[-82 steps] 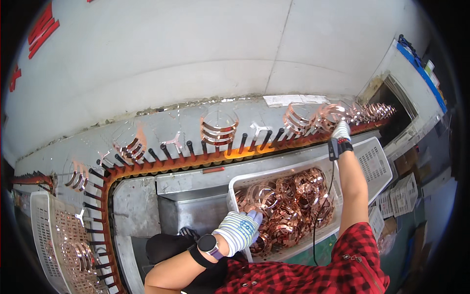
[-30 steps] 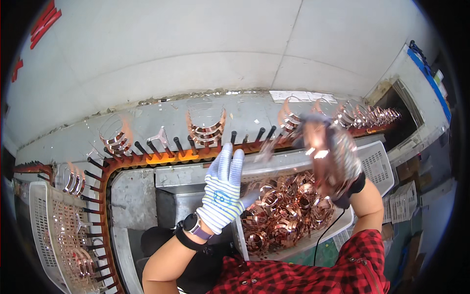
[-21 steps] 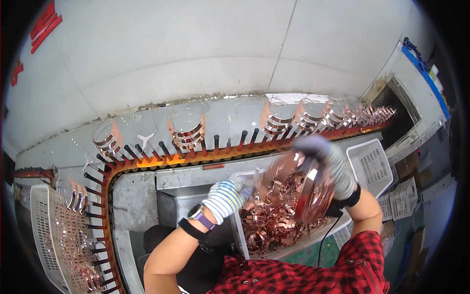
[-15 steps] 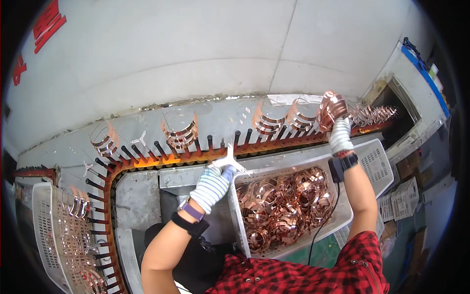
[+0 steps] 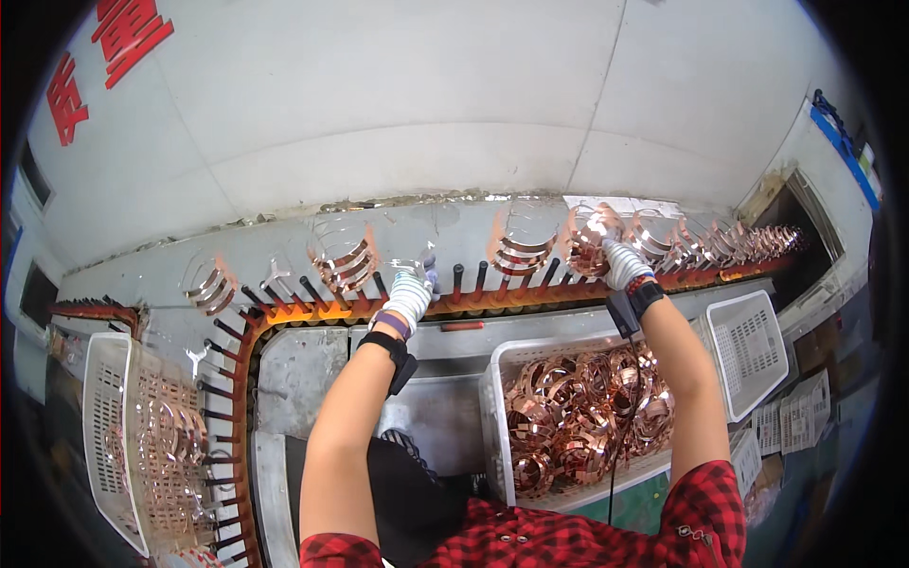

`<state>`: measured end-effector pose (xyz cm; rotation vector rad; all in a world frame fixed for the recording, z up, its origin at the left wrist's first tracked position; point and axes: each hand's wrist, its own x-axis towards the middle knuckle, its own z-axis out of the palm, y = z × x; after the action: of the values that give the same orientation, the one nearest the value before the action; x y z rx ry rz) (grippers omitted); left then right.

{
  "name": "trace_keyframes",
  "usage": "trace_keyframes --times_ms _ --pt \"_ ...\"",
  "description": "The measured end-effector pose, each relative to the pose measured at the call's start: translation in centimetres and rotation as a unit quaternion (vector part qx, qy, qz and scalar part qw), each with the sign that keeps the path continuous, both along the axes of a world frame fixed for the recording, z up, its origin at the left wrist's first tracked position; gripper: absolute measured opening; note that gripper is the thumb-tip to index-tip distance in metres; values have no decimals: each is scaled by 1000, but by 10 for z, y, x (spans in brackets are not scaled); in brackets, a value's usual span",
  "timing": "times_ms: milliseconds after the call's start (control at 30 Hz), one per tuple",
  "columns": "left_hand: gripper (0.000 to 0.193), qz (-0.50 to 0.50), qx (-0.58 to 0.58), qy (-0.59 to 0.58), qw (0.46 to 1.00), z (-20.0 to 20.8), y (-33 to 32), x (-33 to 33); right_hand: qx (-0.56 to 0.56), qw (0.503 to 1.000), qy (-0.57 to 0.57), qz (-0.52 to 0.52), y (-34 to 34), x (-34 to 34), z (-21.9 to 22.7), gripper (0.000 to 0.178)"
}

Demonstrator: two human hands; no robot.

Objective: The person is sorting and placing metallic rose-gold colored curved components onto a moving conveyor belt with hooks.

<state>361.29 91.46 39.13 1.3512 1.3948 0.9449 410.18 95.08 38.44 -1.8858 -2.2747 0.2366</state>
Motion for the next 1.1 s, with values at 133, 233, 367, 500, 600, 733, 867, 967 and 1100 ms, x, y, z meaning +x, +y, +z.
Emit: trace_keyframes --times_ms 133,233,367,500,600,733,867,967,1100 --pt "31 98 -74 95 988 -11 13 -22 44 951 296 -76 -20 -47 14 52" --pt "24 89 -59 21 994 23 -7 -35 209 936 283 -22 -75 -119 106 60" --pt "27 46 -109 -74 990 26 -19 -83 281 899 255 217 -124 -191 183 55" --pt "29 32 -112 102 988 5 -22 -114 258 905 262 211 -143 -184 182 48" --pt "41 104 -82 30 991 7 -22 -98 211 903 347 138 -157 -130 155 43" --pt "33 153 -113 16 982 -17 -25 -160 141 737 660 33 -164 -100 162 37" --pt "54 70 -171 302 935 -43 -35 -167 215 609 729 -226 -118 25 88 22" --pt "56 -199 -130 409 881 0 -63 -112 102 519 790 -309 -98 82 50 33" --pt "74 -323 -23 348 880 109 -131 -46 107 963 249 -5 -74 -14 64 32"
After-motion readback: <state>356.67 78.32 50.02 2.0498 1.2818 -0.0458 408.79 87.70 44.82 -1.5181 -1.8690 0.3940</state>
